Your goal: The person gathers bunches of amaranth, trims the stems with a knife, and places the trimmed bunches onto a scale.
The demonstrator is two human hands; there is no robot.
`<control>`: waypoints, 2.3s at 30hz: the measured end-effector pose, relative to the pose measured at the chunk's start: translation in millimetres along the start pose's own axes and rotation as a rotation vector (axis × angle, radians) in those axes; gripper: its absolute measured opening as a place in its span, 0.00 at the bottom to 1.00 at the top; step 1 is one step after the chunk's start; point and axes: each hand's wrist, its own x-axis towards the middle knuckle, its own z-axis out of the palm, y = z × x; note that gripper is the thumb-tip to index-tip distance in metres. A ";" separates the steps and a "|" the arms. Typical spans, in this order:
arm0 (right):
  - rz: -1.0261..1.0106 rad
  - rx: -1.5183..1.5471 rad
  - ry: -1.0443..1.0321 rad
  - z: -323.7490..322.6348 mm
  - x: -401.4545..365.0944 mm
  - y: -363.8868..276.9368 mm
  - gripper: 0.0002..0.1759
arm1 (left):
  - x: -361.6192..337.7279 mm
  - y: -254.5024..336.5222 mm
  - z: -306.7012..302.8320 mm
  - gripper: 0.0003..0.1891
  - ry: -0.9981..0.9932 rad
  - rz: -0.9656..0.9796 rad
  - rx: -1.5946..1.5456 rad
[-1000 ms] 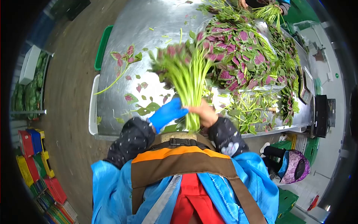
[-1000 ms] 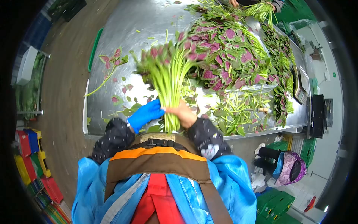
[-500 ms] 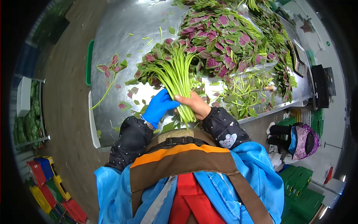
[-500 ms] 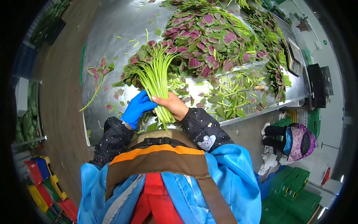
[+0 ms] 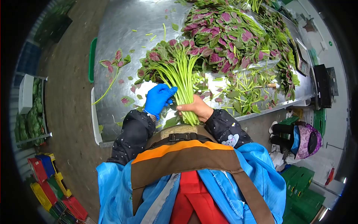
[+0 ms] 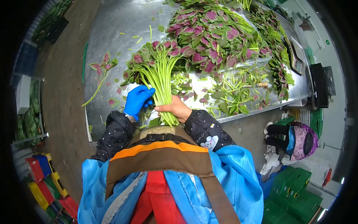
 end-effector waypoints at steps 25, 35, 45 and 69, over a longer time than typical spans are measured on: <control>-0.267 -0.318 -0.177 27.4 -80.5 -45.1 0.06 | -22.0 -18.7 12.7 0.57 -0.809 -0.082 -0.663; -0.181 -0.357 0.013 -32.7 -178.6 -2.5 0.15 | -42.7 2.7 141.5 0.16 -0.959 -0.193 -0.516; -0.342 -0.207 0.475 -170.2 -312.0 -14.0 0.14 | -47.5 -27.6 358.0 0.28 -0.953 -0.237 -0.107; 0.352 -1.464 0.829 -484.1 -680.0 -206.5 0.15 | 65.9 -100.7 699.2 0.17 -1.393 -0.250 0.349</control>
